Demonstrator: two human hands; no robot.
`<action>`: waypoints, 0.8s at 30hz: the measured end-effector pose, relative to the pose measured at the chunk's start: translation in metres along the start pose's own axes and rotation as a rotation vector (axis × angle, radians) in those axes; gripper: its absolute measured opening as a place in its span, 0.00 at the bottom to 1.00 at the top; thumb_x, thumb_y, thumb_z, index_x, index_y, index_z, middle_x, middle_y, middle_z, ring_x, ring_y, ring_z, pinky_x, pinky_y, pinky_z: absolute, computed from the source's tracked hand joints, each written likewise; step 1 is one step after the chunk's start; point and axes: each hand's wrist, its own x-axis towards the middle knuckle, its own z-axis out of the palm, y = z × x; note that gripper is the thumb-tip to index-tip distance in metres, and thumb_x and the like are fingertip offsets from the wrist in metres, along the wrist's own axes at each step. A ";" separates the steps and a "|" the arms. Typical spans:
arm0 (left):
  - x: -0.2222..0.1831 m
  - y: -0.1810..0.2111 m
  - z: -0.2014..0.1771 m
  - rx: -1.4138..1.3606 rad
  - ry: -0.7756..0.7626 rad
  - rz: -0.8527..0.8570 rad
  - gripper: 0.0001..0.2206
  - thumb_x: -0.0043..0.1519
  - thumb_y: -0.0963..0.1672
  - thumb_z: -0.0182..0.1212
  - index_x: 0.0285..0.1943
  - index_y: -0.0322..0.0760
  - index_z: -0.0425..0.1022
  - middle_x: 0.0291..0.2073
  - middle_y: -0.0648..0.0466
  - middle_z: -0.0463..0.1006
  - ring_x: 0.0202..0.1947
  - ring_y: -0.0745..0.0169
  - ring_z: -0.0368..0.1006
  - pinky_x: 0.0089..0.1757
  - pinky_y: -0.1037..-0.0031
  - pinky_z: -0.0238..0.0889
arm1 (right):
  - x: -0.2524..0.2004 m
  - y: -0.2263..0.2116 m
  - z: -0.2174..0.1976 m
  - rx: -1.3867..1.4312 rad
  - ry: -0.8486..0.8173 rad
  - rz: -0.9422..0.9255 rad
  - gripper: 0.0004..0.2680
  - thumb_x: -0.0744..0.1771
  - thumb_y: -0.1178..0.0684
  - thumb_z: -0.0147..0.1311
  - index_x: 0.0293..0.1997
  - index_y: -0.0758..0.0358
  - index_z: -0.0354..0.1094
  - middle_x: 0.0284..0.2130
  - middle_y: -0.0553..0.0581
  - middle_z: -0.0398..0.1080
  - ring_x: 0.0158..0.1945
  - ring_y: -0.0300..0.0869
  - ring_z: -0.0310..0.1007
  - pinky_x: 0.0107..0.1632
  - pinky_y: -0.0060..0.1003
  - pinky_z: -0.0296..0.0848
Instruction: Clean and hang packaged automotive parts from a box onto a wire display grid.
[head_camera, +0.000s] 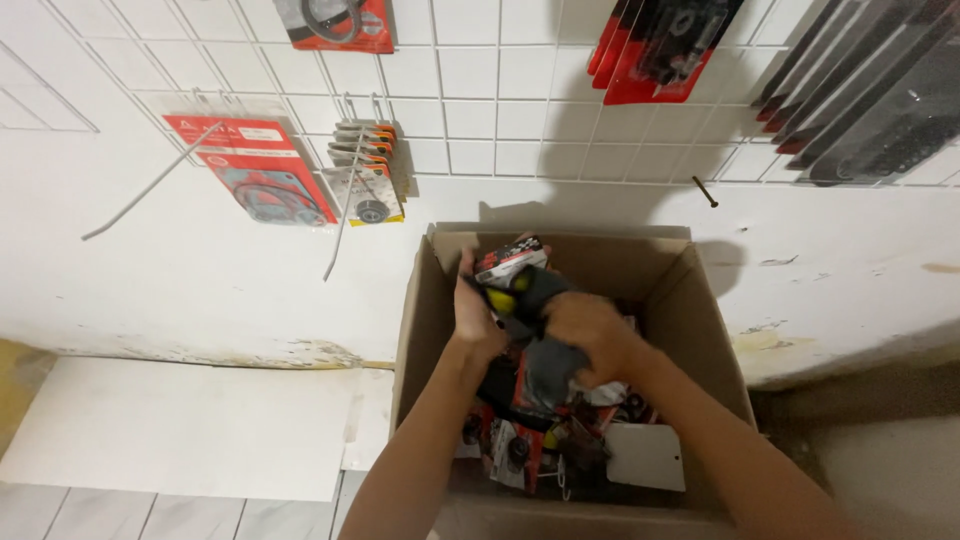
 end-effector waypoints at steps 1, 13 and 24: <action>0.011 0.002 -0.008 0.000 -0.043 0.045 0.37 0.55 0.66 0.52 0.63 0.42 0.73 0.58 0.45 0.75 0.58 0.41 0.69 0.59 0.47 0.58 | -0.019 0.020 -0.004 -0.091 0.047 0.078 0.24 0.65 0.29 0.47 0.44 0.65 0.75 0.36 0.61 0.74 0.48 0.61 0.77 0.51 0.65 0.74; 0.056 -0.021 -0.039 -0.150 -0.202 0.113 0.38 0.52 0.65 0.64 0.54 0.30 0.80 0.48 0.37 0.82 0.45 0.40 0.80 0.48 0.54 0.72 | 0.034 -0.057 0.030 -0.033 0.132 0.506 0.28 0.61 0.59 0.48 0.73 0.63 0.56 0.66 0.69 0.62 0.70 0.62 0.59 0.73 0.58 0.52; 0.100 -0.008 -0.064 0.005 -0.133 0.216 0.44 0.51 0.63 0.65 0.66 0.28 0.72 0.52 0.35 0.78 0.48 0.39 0.77 0.50 0.58 0.70 | 0.011 -0.046 0.037 -0.118 0.024 0.494 0.26 0.64 0.56 0.48 0.74 0.60 0.55 0.70 0.67 0.59 0.72 0.62 0.56 0.70 0.58 0.56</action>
